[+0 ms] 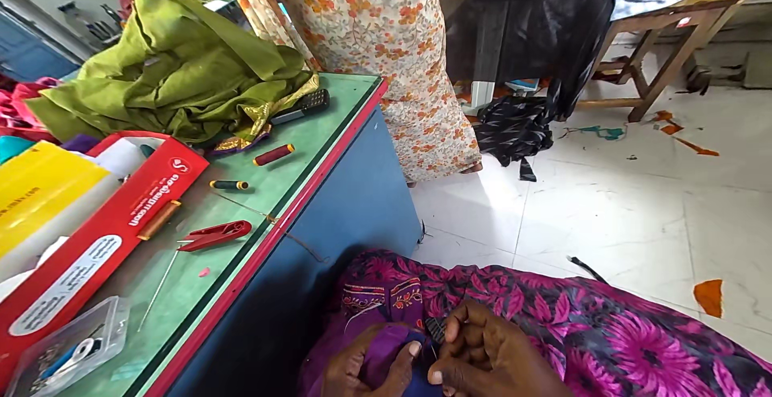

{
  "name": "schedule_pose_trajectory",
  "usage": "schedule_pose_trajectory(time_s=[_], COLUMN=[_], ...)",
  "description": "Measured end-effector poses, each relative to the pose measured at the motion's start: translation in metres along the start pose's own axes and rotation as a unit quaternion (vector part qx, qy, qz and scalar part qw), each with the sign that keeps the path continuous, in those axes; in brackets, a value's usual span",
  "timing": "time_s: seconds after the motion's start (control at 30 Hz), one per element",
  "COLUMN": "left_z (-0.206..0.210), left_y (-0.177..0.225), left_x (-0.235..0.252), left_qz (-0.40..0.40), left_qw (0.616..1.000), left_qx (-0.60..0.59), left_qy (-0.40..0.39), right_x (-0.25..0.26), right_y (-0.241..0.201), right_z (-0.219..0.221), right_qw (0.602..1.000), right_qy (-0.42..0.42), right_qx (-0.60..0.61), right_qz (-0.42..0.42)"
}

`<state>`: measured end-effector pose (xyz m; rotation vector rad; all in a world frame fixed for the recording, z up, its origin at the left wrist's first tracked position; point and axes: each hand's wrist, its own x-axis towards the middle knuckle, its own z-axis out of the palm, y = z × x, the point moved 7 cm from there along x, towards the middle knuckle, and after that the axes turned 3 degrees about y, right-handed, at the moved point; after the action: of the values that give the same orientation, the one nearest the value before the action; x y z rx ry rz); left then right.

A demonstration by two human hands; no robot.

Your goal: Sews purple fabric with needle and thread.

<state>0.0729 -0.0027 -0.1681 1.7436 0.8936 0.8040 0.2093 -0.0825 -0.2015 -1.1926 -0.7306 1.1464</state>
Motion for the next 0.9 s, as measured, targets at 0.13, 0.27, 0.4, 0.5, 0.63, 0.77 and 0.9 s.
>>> schedule_pose_trajectory(time_s=[0.13,0.27,0.4,0.5,0.63,0.77,0.9], left_z=[0.001,0.002,0.003,0.004,0.004,0.003,0.002], left_y=[0.002,0.003,0.004,0.005,0.005,0.005,0.004], left_x=[0.0,0.0,0.0,-0.001,0.0,0.0,0.0], left_qz=[0.004,0.02,0.023,0.018,0.016,0.018,0.013], left_qw=[1.0,1.0,0.999,0.999,1.0,1.0,1.0], left_qx=[-0.005,-0.004,0.003,-0.001,0.002,0.001,0.002], left_qy=[-0.005,-0.017,-0.026,-0.029,-0.026,-0.023,-0.019], right_x=[0.0,0.001,0.002,0.004,0.007,0.009,0.011], right_y=[0.0,0.002,0.001,0.001,0.001,0.003,0.005], right_z=[-0.001,-0.002,-0.003,-0.006,-0.01,-0.012,-0.014], right_qw=[1.0,1.0,1.0,0.999,0.998,0.997,0.993], right_qy=[0.004,0.004,0.008,0.022,0.019,0.014,-0.001], right_qx=[-0.006,-0.006,-0.001,0.021,0.044,0.067,0.068], right_qz=[0.006,0.015,0.014,-0.009,-0.039,-0.041,-0.095])
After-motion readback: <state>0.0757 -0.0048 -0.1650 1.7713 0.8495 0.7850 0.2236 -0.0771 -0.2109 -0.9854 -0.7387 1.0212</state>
